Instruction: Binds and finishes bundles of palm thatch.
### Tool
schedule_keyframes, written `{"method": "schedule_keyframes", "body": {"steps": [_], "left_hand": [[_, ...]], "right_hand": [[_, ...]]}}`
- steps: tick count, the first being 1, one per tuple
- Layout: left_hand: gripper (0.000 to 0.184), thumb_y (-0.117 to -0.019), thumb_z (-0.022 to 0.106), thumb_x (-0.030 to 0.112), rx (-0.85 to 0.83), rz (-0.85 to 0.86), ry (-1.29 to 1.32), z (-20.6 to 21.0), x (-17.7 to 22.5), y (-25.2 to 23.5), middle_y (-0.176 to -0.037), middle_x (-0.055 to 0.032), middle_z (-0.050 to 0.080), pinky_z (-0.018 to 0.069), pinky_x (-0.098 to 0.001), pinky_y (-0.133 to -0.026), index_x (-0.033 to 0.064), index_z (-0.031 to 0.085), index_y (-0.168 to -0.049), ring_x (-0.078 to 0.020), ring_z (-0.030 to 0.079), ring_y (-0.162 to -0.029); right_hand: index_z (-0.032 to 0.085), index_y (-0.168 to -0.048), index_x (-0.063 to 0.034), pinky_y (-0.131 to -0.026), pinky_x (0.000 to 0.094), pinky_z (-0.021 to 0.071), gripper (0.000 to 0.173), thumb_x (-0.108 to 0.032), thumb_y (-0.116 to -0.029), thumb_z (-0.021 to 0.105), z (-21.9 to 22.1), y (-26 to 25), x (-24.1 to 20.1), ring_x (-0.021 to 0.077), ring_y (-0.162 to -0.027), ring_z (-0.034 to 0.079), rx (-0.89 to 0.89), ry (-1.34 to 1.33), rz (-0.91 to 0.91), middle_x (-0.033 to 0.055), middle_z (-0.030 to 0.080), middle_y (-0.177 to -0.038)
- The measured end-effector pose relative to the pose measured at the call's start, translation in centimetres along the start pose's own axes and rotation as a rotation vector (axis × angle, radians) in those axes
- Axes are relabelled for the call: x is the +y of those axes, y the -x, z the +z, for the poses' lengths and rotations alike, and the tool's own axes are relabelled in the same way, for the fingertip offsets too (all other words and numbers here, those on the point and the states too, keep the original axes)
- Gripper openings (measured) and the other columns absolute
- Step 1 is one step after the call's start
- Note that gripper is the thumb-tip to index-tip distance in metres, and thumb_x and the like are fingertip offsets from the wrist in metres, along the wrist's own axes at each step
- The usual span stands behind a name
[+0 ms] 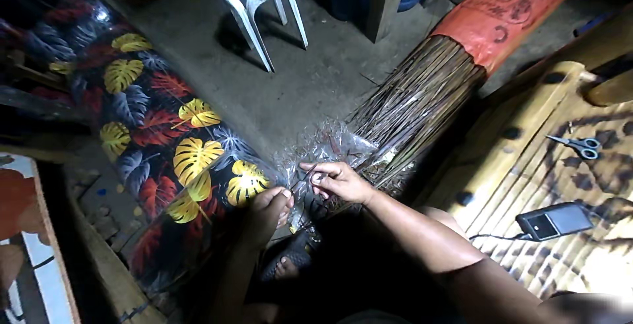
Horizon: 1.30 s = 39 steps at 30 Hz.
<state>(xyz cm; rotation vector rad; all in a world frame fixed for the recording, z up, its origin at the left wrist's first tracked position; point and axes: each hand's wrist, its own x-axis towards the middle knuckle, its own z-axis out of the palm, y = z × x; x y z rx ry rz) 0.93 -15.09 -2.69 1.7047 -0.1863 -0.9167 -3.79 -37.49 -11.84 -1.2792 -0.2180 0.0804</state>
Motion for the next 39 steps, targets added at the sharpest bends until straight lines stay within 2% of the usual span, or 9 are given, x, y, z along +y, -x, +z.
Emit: {"method": "schedule_keyframes", "body": {"steps": [6,11,17,23,30,33,35,37,39], "left_hand": [[0.028,-0.1034,0.042,0.019,0.08,0.044,-0.074,-0.3,-0.2,0.4,-0.057,0.0102,0.041,0.0352,-0.0185,-0.044,0.0157,0.059,-0.081,-0.0018,0.038,-0.045],[0.028,-0.1065,0.039,0.022,0.008,0.113,-0.04,-0.5,-0.7,0.2,-0.065,0.0098,0.047,0.0403,-0.0183,-0.05,0.0144,0.06,-0.09,-0.0022,0.044,-0.052],[0.026,-0.1056,0.037,0.017,-0.067,0.082,0.06,0.5,-1.3,-0.3,-0.067,0.0073,0.051,0.0456,-0.0203,-0.054,0.0107,0.061,-0.095,-0.0042,0.049,-0.056],[0.032,-0.1066,0.032,0.021,-0.193,-0.06,0.309,0.3,-1.2,-0.6,-0.06,0.0104,0.04,0.0353,-0.0157,-0.044,0.0165,0.055,-0.085,-0.0005,0.038,-0.046],[0.028,-0.1084,0.035,0.022,-0.125,0.068,0.237,0.6,-1.4,-0.9,-0.066,0.0086,0.047,0.0434,-0.0185,-0.051,0.0131,0.058,-0.095,-0.0028,0.046,-0.053],[0.028,-0.1086,0.036,0.023,-0.093,0.119,0.146,0.8,-1.3,-0.7,-0.07,0.0076,0.05,0.0458,-0.0193,-0.054,0.0121,0.059,-0.097,-0.0036,0.049,-0.057],[0.029,-0.1085,0.036,0.022,-0.079,0.126,0.118,0.9,-1.3,-0.6,-0.07,0.0068,0.052,0.047,-0.0199,-0.056,0.0112,0.06,-0.097,-0.0043,0.051,-0.058],[0.026,-0.1068,0.037,0.017,-0.07,0.098,0.14,1.2,-1.2,-0.6,-0.069,0.0068,0.052,0.047,-0.0196,-0.055,0.0104,0.06,-0.097,-0.004,0.051,-0.057],[0.025,-0.1027,0.036,0.011,-0.088,0.048,0.207,1.4,-1.2,-0.5,-0.064,0.008,0.048,0.0426,-0.0186,-0.051,0.0117,0.059,-0.093,-0.0028,0.046,-0.052]], "right_hand": [[0.048,-0.152,-0.0085,-0.055,0.0256,0.0533,0.048,-0.027,-0.1077,0.048,-1.6,-0.4,-0.7,0.0092,-0.059,0.059,0.23,0.015,-0.015,0.0034,0.066,-0.079],[0.04,-0.156,-0.0076,-0.05,0.0218,0.0507,0.054,-0.027,-0.1068,0.052,0.3,0.1,-0.8,0.0057,-0.054,0.058,-0.043,-0.12,0.046,0.002,0.069,-0.077],[0.054,-0.143,0.0012,-0.05,0.0188,0.0483,0.042,-0.022,-0.1086,0.049,2.3,0.3,-0.3,0.0031,-0.054,0.056,-0.185,-0.201,0.04,0.001,0.069,-0.077],[0.06,-0.14,-0.0029,-0.056,0.0223,0.0521,0.042,-0.028,-0.1082,0.05,-0.4,0.1,-0.6,0.0044,-0.058,0.058,-0.064,-0.107,-0.042,0.0009,0.068,-0.075],[0.027,-0.162,-0.011,-0.055,0.0247,0.0534,0.063,-0.024,-0.1064,0.053,0.7,0.3,-0.8,0.0083,-0.055,0.059,-0.001,-0.202,-0.001,0.004,0.067,-0.075],[0.017,-0.165,-0.0167,-0.056,0.0257,0.0549,0.068,-0.025,-0.1071,0.051,-0.1,0.1,-1.1,0.0094,-0.055,0.06,-0.009,-0.222,-0.001,0.0045,0.067,-0.075],[0.029,-0.161,-0.0118,-0.054,0.024,0.0535,0.061,-0.026,-0.1069,0.052,0.3,0.2,-1.0,0.0077,-0.055,0.059,-0.071,-0.203,0.016,0.0034,0.068,-0.075],[0.05,-0.147,-0.0025,-0.051,0.0207,0.0499,0.046,-0.024,-0.1071,0.053,1.4,0.5,-0.8,0.0046,-0.054,0.058,-0.139,-0.194,0.013,0.0016,0.068,-0.075],[0.056,-0.142,0.0012,-0.051,0.0189,0.048,0.041,-0.022,-0.1078,0.052,1.8,0.6,-0.5,0.0029,-0.055,0.056,-0.189,-0.191,0.006,0.0012,0.069,-0.077]]}}
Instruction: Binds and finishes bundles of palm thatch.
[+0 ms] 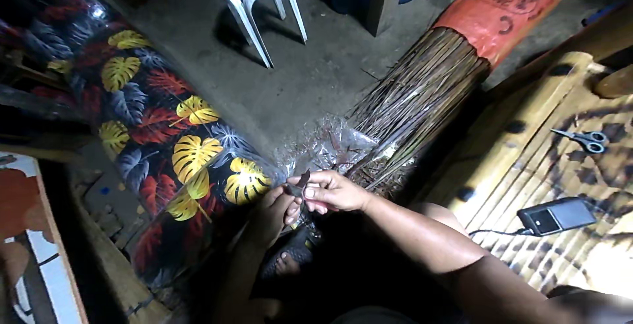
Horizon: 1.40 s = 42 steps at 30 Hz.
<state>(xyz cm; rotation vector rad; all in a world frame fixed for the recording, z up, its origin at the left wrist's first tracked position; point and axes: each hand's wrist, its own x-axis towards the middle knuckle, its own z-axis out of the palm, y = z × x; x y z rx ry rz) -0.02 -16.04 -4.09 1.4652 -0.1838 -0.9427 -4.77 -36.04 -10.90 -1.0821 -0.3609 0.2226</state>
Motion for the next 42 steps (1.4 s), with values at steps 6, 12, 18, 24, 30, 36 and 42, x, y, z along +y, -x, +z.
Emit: {"method": "schedule_keyframes", "body": {"steps": [6,12,18,24,30,36,42], "left_hand": [[0.03,-0.1057,0.033,0.019,-0.128,-0.093,0.131,-0.5,0.4,0.3,-0.06,0.0112,0.041,0.0379,-0.0164,-0.046,0.0167,0.055,-0.085,-0.0005,0.04,-0.047],[0.027,-0.1068,0.038,0.021,-0.012,0.038,-0.172,-0.4,0.8,0.7,-0.065,0.0099,0.047,0.04,-0.0173,-0.05,0.015,0.059,-0.092,-0.0012,0.044,-0.052],[0.029,-0.1072,0.039,0.02,0.063,0.179,-0.383,-0.3,0.5,0.6,-0.07,0.0076,0.056,0.0507,-0.0201,-0.057,0.0097,0.062,-0.094,-0.0036,0.056,-0.059],[0.03,-0.1076,0.039,0.023,0.043,0.164,-0.441,-0.1,0.1,0.5,-0.067,0.0089,0.052,0.0457,-0.0186,-0.054,0.0125,0.061,-0.089,-0.0022,0.052,-0.057],[0.028,-0.1062,0.039,0.021,0.106,0.141,-0.37,-0.4,0.6,0.8,-0.066,0.0101,0.051,0.0433,-0.0166,-0.051,0.0126,0.062,-0.091,-0.0006,0.049,-0.054],[0.029,-0.1057,0.04,0.015,0.109,0.181,-0.427,0.1,0.4,0.4,-0.072,0.0051,0.061,0.0553,-0.0219,-0.06,0.0068,0.065,-0.094,-0.0055,0.061,-0.062],[0.03,-0.1072,0.043,0.02,0.132,0.205,-0.588,-0.3,-0.2,0.3,-0.088,0.0009,0.07,0.0604,-0.0247,-0.077,0.0039,0.068,-0.105,-0.0067,0.07,-0.079]], "right_hand": [[0.067,-0.124,0.0016,-0.054,0.0186,0.049,0.035,-0.026,-0.1067,0.055,-1.2,0.1,0.0,0.0004,-0.058,0.057,0.05,0.125,-0.055,-0.0018,0.069,-0.078],[0.058,-0.143,-0.0043,-0.054,0.0229,0.0516,0.042,-0.027,-0.1079,0.051,-2.8,0.0,-1.0,0.0065,-0.057,0.058,0.198,0.185,-0.097,0.0035,0.067,-0.076],[0.043,-0.154,-0.0076,-0.05,0.0204,0.05,0.052,-0.025,-0.1061,0.053,-1.4,0.1,-0.5,0.0047,-0.053,0.057,0.059,0.016,0.043,0.0016,0.068,-0.075],[0.06,-0.138,0.0011,-0.053,0.0183,0.0486,0.039,-0.022,-0.1074,0.051,-0.9,0.1,0.3,0.001,-0.055,0.055,0.057,0.039,0.036,-0.0014,0.067,-0.074],[0.05,-0.151,-0.0084,-0.051,0.024,0.0504,0.047,-0.024,-0.1066,0.05,-3.0,0.2,-1.1,0.0076,-0.053,0.055,0.318,0.095,-0.028,0.0022,0.063,-0.071],[0.052,-0.147,-0.0044,-0.048,0.0183,0.0467,0.045,-0.024,-0.1067,0.053,-0.2,0.0,0.1,0.0022,-0.053,0.056,0.079,0.04,0.054,0.001,0.07,-0.077],[0.067,-0.125,-0.0003,-0.053,0.0225,0.0514,0.032,-0.021,-0.1079,0.049,-1.2,0.0,0.0,0.0059,-0.054,0.058,0.176,0.046,-0.016,0.0025,0.068,-0.072]]}}
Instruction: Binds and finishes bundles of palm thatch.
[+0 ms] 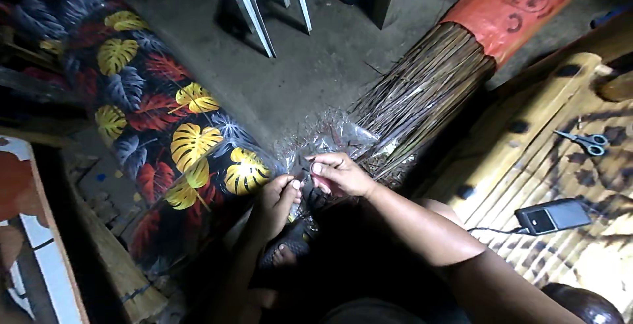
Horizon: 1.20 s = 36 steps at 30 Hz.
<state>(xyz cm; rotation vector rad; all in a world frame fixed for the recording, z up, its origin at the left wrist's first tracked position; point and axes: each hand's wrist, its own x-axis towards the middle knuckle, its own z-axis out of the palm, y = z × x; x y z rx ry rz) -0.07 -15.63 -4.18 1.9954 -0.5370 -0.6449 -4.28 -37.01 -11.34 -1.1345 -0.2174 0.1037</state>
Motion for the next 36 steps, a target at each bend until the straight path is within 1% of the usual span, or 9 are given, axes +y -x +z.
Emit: {"method": "schedule_keyframes", "body": {"steps": [4,7,11,15,18,24,29,34,36], "left_hand": [[0.027,-0.1072,0.044,0.017,-0.03,0.032,0.113,-0.2,-0.4,-0.4,-0.079,0.005,0.066,0.0585,-0.021,-0.066,0.0061,0.066,-0.096,-0.004,0.065,-0.068],[0.022,-0.1053,0.049,0.018,-0.05,0.013,0.188,-0.5,-0.6,-0.9,-0.073,0.0077,0.062,0.0502,-0.0166,-0.057,0.0096,0.066,-0.093,-0.0014,0.057,-0.061],[0.027,-0.1068,0.044,0.019,-0.124,-0.095,0.35,-0.7,-0.9,-1.0,-0.066,0.0085,0.054,0.0434,-0.0174,-0.052,0.0107,0.067,-0.096,-0.0017,0.049,-0.055],[0.032,-0.1061,0.035,0.02,-0.307,-0.214,0.616,-1.0,-0.6,-0.9,-0.06,0.0104,0.044,0.0376,-0.0165,-0.047,0.0147,0.06,-0.087,-0.0007,0.041,-0.049],[0.033,-0.1058,0.035,0.023,-0.375,-0.248,0.695,-1.2,-0.4,-1.0,-0.058,0.0109,0.041,0.0346,-0.0151,-0.045,0.0169,0.057,-0.082,0.0002,0.039,-0.046],[0.032,-0.1057,0.036,0.023,-0.346,-0.279,0.666,-1.5,0.3,-0.8,-0.058,0.0111,0.039,0.0334,-0.0145,-0.044,0.0175,0.057,-0.082,0.0009,0.037,-0.045],[0.031,-0.1042,0.037,0.022,-0.261,-0.294,0.573,-2.1,0.6,-0.2,-0.057,0.0118,0.039,0.0331,-0.0142,-0.043,0.0182,0.056,-0.08,0.0015,0.037,-0.045],[0.03,-0.1076,0.04,0.023,-0.129,-0.085,0.277,-1.6,0.3,-0.3,-0.064,0.0103,0.047,0.0398,-0.0171,-0.051,0.0143,0.061,-0.088,-0.0007,0.044,-0.053],[0.03,-0.1072,0.042,0.023,-0.101,-0.032,0.141,-1.2,0.2,-0.5,-0.066,0.0099,0.051,0.0413,-0.0165,-0.053,0.013,0.064,-0.089,0.0,0.047,-0.056]], "right_hand": [[0.065,-0.125,-0.0022,-0.05,0.0227,0.0509,0.032,-0.025,-0.1082,0.05,-0.9,-0.1,-0.4,0.0071,-0.052,0.057,-0.035,-0.01,-0.006,0.004,0.067,-0.071],[0.065,-0.121,-0.0009,-0.051,0.0223,0.0508,0.03,-0.024,-0.1081,0.05,-0.9,-0.2,0.0,0.0069,-0.052,0.058,-0.05,-0.028,-0.012,0.0041,0.067,-0.071],[0.061,-0.134,-0.001,-0.053,0.0208,0.0511,0.036,-0.024,-0.1075,0.052,-0.3,0.0,-0.2,0.0046,-0.055,0.058,-0.139,0.006,0.015,0.0031,0.068,-0.075],[0.067,-0.121,0.0016,-0.056,0.0197,0.0508,0.032,-0.024,-0.1063,0.055,-0.1,0.2,-0.2,0.0019,-0.058,0.058,-0.175,0.089,-0.009,-0.0002,0.069,-0.075],[0.069,-0.12,0.0023,-0.057,0.0202,0.0514,0.031,-0.022,-0.1051,0.057,-0.8,0.2,-0.5,0.0032,-0.06,0.059,-0.133,0.131,-0.051,0.0019,0.069,-0.078],[0.069,-0.124,0.0014,-0.062,0.0214,0.0547,0.032,-0.022,-0.1048,0.058,-1.2,0.2,-0.7,0.0039,-0.067,0.062,-0.095,0.22,-0.083,0.0044,0.072,-0.09],[0.063,-0.138,-0.0044,-0.051,0.0218,0.0493,0.04,-0.026,-0.1058,0.053,-2.6,0.1,-1.3,0.0054,-0.057,0.056,0.048,0.192,-0.075,0.0023,0.067,-0.078],[0.045,-0.153,-0.0057,-0.051,0.0232,0.0515,0.059,-0.036,-0.1038,0.057,-1.8,-0.3,-1.3,0.007,-0.053,0.057,-0.04,0.152,0.02,0.0038,0.069,-0.076],[0.048,-0.151,-0.0044,-0.054,0.0226,0.0529,0.054,-0.033,-0.105,0.054,-0.8,-0.3,-0.7,0.0061,-0.055,0.059,-0.111,0.137,0.061,0.0036,0.07,-0.079]]}}
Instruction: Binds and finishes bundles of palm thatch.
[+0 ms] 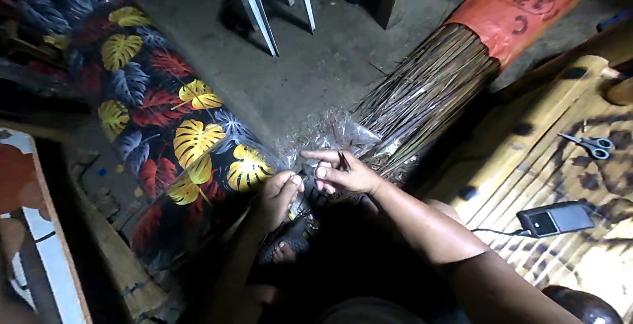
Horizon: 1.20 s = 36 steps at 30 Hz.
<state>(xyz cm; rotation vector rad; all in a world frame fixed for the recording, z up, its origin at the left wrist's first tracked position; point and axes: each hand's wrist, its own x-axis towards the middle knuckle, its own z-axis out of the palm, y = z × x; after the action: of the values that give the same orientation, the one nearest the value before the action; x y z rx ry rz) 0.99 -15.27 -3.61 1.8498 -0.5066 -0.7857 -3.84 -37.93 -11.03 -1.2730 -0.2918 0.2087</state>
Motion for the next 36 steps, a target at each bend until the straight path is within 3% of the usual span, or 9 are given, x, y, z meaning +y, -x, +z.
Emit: {"method": "schedule_keyframes", "body": {"steps": [4,7,9,12,16,20,23,27,36], "left_hand": [[0.028,-0.1066,0.044,0.023,0.003,0.008,-0.06,0.6,-0.2,0.0,-0.076,0.0053,0.061,0.0517,-0.02,-0.063,0.009,0.067,-0.098,-0.0033,0.058,-0.065],[0.027,-0.1063,0.044,0.022,0.021,0.029,-0.058,0.6,-0.5,0.0,-0.088,0.0012,0.068,0.0581,-0.0235,-0.074,0.006,0.066,-0.107,-0.0069,0.066,-0.077],[0.028,-0.1066,0.043,0.019,0.056,0.042,-0.071,0.7,-0.8,-0.2,-0.085,0.0015,0.068,0.0591,-0.0234,-0.072,0.0044,0.067,-0.105,-0.0066,0.067,-0.075],[0.028,-0.1066,0.04,0.017,0.031,0.019,-0.008,0.5,-0.9,-0.4,-0.075,0.0054,0.061,0.0525,-0.0182,-0.061,0.0064,0.065,-0.1,-0.0029,0.059,-0.063],[0.028,-0.1054,0.039,0.019,-0.028,-0.057,0.096,0.3,-0.8,-0.6,-0.069,0.0093,0.055,0.0453,-0.0167,-0.055,0.0119,0.063,-0.093,-0.0005,0.051,-0.058],[0.027,-0.1057,0.037,0.021,-0.081,-0.125,0.43,0.1,-1.1,-0.6,-0.062,0.0101,0.046,0.0393,-0.0153,-0.049,0.0149,0.059,-0.091,0.0003,0.044,-0.05],[0.029,-0.106,0.035,0.021,-0.104,-0.147,0.578,-0.1,-0.8,-0.7,-0.062,0.0096,0.044,0.0394,-0.015,-0.048,0.0147,0.059,-0.092,0.0,0.043,-0.049],[0.026,-0.1061,0.039,0.022,-0.091,-0.108,0.536,-0.1,-0.6,-0.7,-0.061,0.0104,0.045,0.0413,-0.0161,-0.05,0.0148,0.06,-0.094,-0.0002,0.044,-0.05],[0.025,-0.1061,0.041,0.023,-0.099,-0.138,0.402,0.1,-0.4,-0.5,-0.061,0.0107,0.043,0.0366,-0.0152,-0.047,0.0152,0.061,-0.093,0.0008,0.04,-0.049]], "right_hand": [[0.065,-0.131,-0.0027,-0.054,0.0225,0.0516,0.043,-0.035,-0.1063,0.053,0.4,0.0,0.6,0.0059,-0.055,0.058,0.035,-0.064,-0.008,0.0018,0.067,-0.073],[0.065,-0.129,-0.0044,-0.052,0.0231,0.0514,0.042,-0.038,-0.1058,0.054,-0.3,0.1,0.2,0.0076,-0.053,0.058,0.099,-0.119,-0.04,0.0032,0.067,-0.071],[0.063,-0.133,-0.0039,-0.051,0.0232,0.0515,0.042,-0.035,-0.1058,0.054,-0.8,0.2,-0.2,0.0081,-0.052,0.058,0.118,-0.147,-0.058,0.0039,0.067,-0.071],[0.054,-0.145,-0.0054,-0.051,0.0237,0.0523,0.047,-0.032,-0.1056,0.054,-0.4,0.2,-0.3,0.0083,-0.053,0.058,0.078,-0.137,-0.036,0.0047,0.067,-0.072],[0.056,-0.143,-0.0016,-0.055,0.0198,0.0508,0.043,-0.022,-0.1056,0.054,0.7,0.4,-0.1,0.0037,-0.056,0.057,-0.007,-0.099,-0.007,0.0026,0.069,-0.076],[0.06,-0.14,-0.0007,-0.057,0.0204,0.052,0.042,-0.023,-0.1048,0.057,0.0,0.6,-0.5,0.0048,-0.061,0.059,0.034,-0.01,-0.069,0.0033,0.068,-0.079],[0.054,-0.145,-0.0016,-0.057,0.0218,0.0527,0.047,-0.023,-0.1041,0.058,0.0,0.6,-0.3,0.0063,-0.062,0.06,0.001,-0.004,-0.097,0.0045,0.069,-0.079],[0.05,-0.147,-0.0015,-0.056,0.0195,0.051,0.047,-0.024,-0.1054,0.057,0.5,0.5,0.3,0.0031,-0.059,0.058,-0.027,-0.028,-0.085,0.0014,0.068,-0.078],[0.06,-0.139,0.0004,-0.053,0.0211,0.05,0.04,-0.022,-0.1061,0.055,-0.3,0.6,-0.5,0.0054,-0.058,0.057,0.068,0.013,-0.147,0.0044,0.068,-0.077]]}}
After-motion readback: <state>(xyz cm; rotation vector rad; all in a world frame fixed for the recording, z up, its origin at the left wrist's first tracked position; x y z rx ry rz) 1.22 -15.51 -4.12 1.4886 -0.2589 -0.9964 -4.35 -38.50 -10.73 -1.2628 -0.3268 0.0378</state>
